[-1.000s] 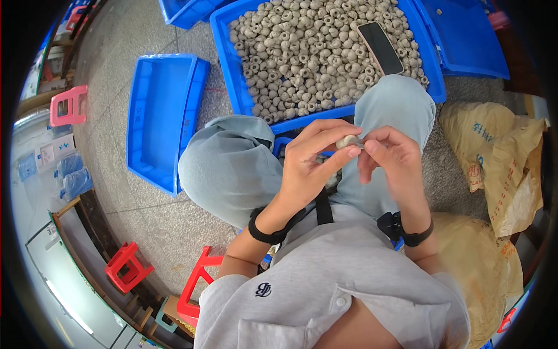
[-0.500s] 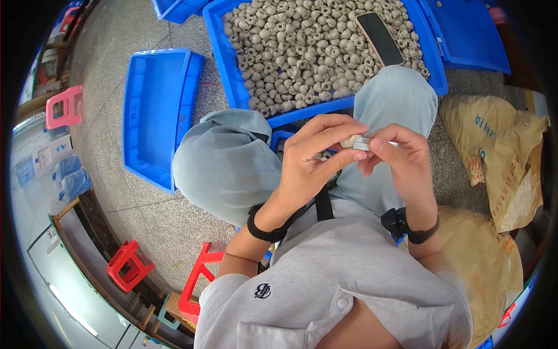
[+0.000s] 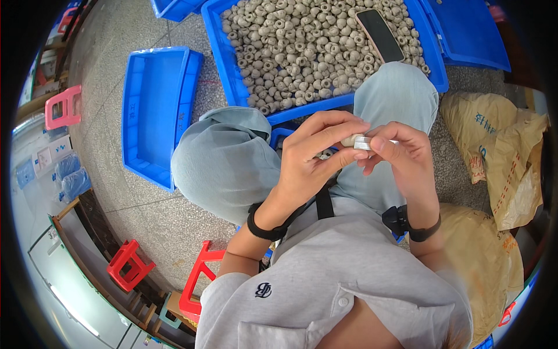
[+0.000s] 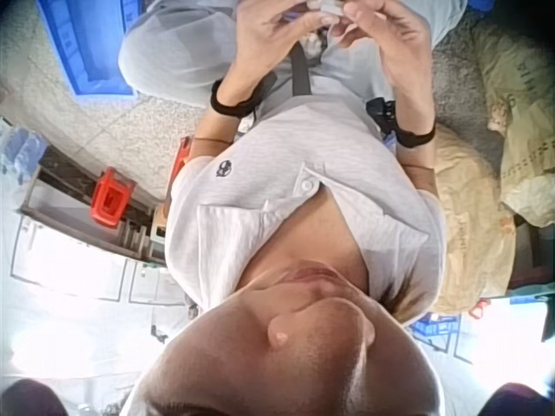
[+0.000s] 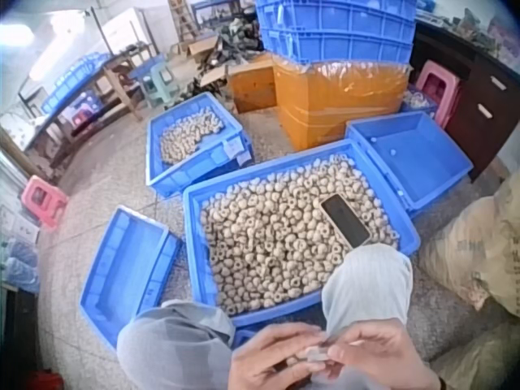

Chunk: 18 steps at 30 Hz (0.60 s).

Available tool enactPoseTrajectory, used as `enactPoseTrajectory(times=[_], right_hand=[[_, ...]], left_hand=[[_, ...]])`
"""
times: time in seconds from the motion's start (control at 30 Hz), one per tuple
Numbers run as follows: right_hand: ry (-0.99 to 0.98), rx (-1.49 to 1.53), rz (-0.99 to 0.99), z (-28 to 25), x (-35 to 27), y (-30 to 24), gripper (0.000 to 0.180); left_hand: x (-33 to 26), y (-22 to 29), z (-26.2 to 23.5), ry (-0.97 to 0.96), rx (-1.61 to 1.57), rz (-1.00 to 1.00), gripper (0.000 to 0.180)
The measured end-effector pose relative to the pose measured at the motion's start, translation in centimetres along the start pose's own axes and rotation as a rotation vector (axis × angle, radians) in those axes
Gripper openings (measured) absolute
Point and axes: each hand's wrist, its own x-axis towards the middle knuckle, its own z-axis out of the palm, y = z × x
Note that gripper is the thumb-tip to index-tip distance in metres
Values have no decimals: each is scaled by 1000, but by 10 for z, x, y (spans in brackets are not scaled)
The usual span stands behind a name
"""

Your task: Inspecting and sorting small white ceramic-like items from crates on a factory floor.

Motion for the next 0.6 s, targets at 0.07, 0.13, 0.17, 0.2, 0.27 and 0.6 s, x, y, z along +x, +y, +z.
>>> enactPoseTrajectory(times=[0.07,0.13,0.17,0.2,0.27,0.6], right_hand=[[-1,-1,4,0,0,-1,12],[-1,-1,9,1,1,-2,12],[-10,2,10,0,1,-3,12],[-18,4,11,0,1,-3,12],[-17,6,14,0,1,-4,12],[-28,11,34,-1,-1,-6,12]], left_hand=[[0,0,0,-1,13,-2,29],[0,0,0,-2,20,3,30],[0,-1,-1,-1,27,10,30],[1,-1,-1,-1,28,8,30],[1,-1,0,3,32,27,31],[1,1,0,-2,89,27,32]])
